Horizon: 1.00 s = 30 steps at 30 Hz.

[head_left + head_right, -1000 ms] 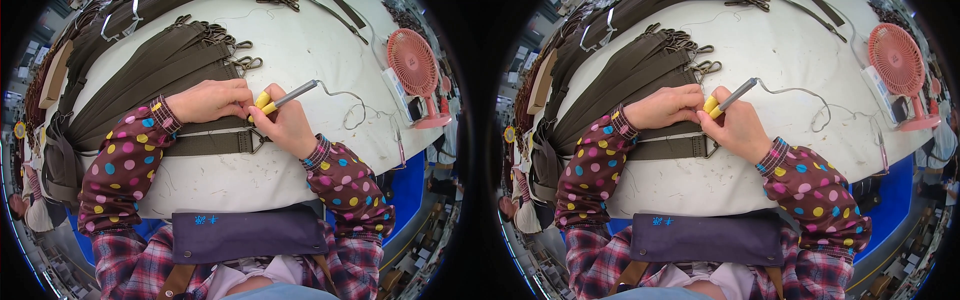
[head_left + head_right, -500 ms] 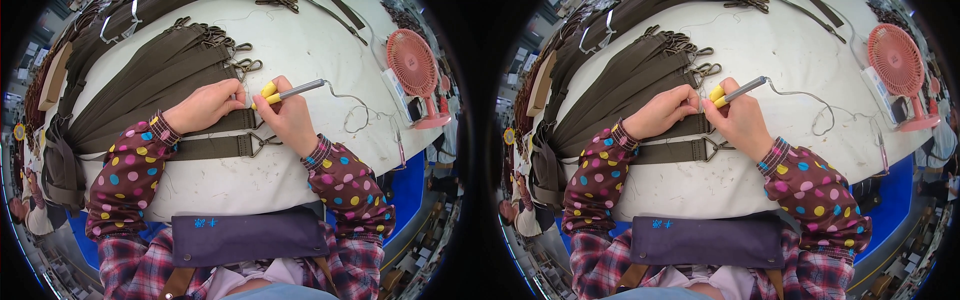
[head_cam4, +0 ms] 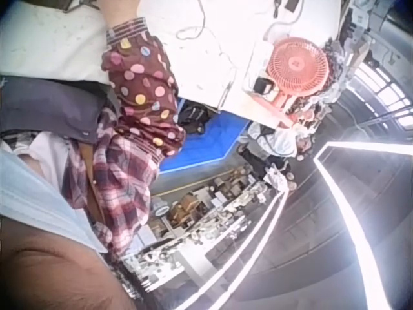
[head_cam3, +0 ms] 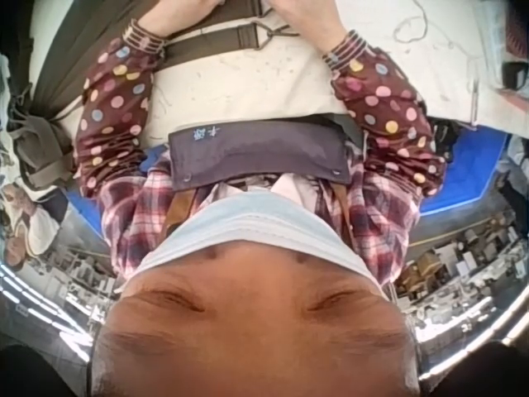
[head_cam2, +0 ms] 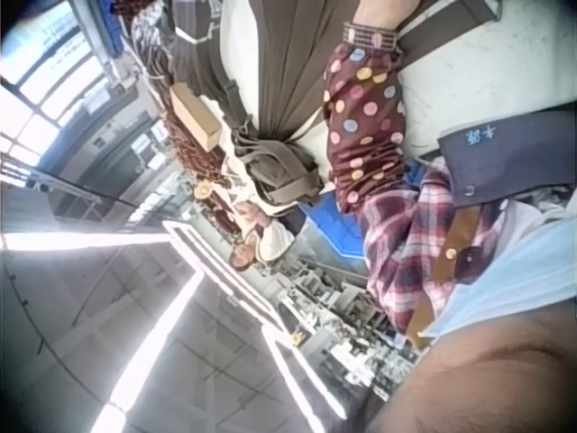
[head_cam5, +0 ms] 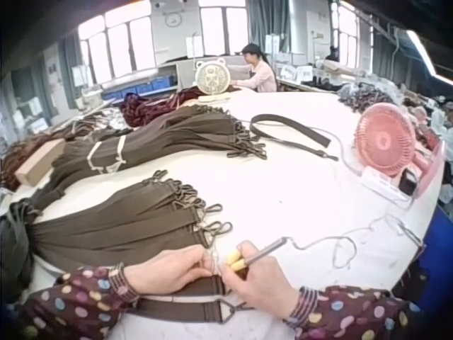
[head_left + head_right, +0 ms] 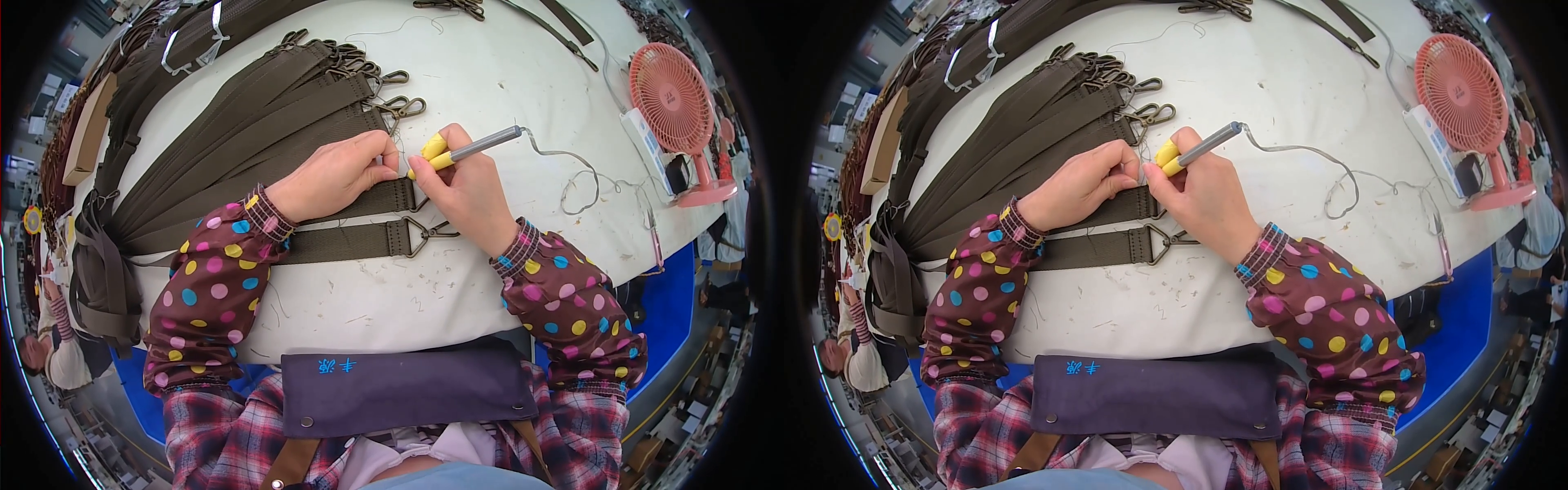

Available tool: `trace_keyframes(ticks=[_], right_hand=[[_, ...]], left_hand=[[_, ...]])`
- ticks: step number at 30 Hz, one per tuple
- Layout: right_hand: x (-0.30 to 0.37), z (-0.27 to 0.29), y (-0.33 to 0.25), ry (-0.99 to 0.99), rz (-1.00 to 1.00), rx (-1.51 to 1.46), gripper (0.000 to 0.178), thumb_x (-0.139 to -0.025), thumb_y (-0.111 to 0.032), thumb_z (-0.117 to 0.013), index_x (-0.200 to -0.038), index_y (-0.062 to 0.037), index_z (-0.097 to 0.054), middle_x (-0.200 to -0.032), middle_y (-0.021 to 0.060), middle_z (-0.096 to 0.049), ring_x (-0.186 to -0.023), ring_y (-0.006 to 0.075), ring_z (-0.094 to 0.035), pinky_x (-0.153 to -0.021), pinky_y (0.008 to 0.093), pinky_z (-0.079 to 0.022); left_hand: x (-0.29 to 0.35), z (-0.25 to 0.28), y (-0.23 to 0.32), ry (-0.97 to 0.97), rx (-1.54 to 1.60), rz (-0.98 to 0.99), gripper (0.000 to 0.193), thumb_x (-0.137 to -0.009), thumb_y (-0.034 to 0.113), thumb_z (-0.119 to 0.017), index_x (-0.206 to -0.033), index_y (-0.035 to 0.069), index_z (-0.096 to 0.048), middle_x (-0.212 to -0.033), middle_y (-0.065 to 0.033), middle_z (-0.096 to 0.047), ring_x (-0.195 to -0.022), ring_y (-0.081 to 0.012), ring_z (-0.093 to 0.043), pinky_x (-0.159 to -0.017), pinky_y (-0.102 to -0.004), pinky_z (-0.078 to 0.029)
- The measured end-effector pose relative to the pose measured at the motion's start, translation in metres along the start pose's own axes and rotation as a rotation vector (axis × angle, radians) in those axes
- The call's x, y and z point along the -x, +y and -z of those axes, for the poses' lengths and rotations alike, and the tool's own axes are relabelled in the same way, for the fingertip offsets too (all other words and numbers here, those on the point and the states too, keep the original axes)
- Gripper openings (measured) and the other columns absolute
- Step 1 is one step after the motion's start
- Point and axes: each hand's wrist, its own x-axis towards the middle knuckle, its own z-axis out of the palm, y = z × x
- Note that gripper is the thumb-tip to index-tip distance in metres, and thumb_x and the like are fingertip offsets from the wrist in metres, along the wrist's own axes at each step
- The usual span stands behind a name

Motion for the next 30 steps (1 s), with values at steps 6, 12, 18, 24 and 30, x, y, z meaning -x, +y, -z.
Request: trace_keyframes(ticks=[6,12,18,24,30], right_hand=[[0.000,-0.001,0.002,0.011,-0.002,-0.014,0.025,-0.086,-0.015,-0.064,-0.083,-0.0021,-0.042,-0.063,0.0067,-0.057,-0.053,0.0127,-0.058,-0.049,0.0256,-0.045],[-0.003,-0.001,-0.002,-0.007,-0.007,-0.101,0.025,-0.086,-0.015,-0.063,-0.083,-0.0016,-0.042,-0.064,0.0055,-0.056,-0.054,0.0099,-0.057,-0.049,0.0244,-0.044],[-0.004,-0.002,-0.001,-0.037,-0.020,-0.084,0.025,-0.086,-0.015,-0.063,-0.083,-0.0015,-0.041,-0.064,0.0060,-0.056,-0.054,0.0100,-0.056,-0.049,0.0251,-0.044],[-0.004,-0.002,0.001,-0.049,-0.016,-0.086,0.026,-0.086,-0.015,-0.063,-0.084,-0.0013,-0.041,-0.064,0.0066,-0.057,-0.054,0.0114,-0.057,-0.049,0.0255,-0.045],[-0.003,-0.002,-0.001,-0.040,-0.019,-0.072,0.026,-0.086,-0.015,-0.064,-0.084,-0.0011,-0.041,-0.064,0.0067,-0.057,-0.054,0.0115,-0.058,-0.049,0.0254,-0.045]], left_hand=[[0.006,0.004,0.005,0.048,0.040,0.075,0.015,-0.088,0.015,-0.060,-0.096,0.006,-0.049,-0.088,-0.0092,-0.056,-0.079,-0.0237,-0.059,-0.070,-0.0347,-0.046],[0.018,0.003,0.016,0.049,-0.133,0.110,0.018,-0.085,0.018,-0.063,-0.097,0.009,-0.054,-0.089,-0.0076,-0.056,-0.076,-0.0236,-0.059,-0.067,-0.0343,-0.047],[0.016,-0.008,-0.001,0.160,-0.156,0.020,0.013,-0.085,0.019,-0.063,-0.091,0.008,-0.057,-0.085,-0.0071,-0.058,-0.075,-0.0261,-0.060,-0.064,-0.0350,-0.047],[0.015,-0.010,-0.001,0.207,-0.023,0.122,0.012,-0.087,0.016,-0.061,-0.090,0.006,-0.053,-0.083,-0.0085,-0.059,-0.069,-0.0242,-0.058,-0.062,-0.0330,-0.047],[0.014,-0.003,0.000,0.331,0.149,0.232,0.014,-0.087,0.011,-0.061,-0.093,0.005,-0.050,-0.086,-0.0060,-0.058,-0.064,-0.0151,-0.055,-0.060,-0.0286,-0.046]])
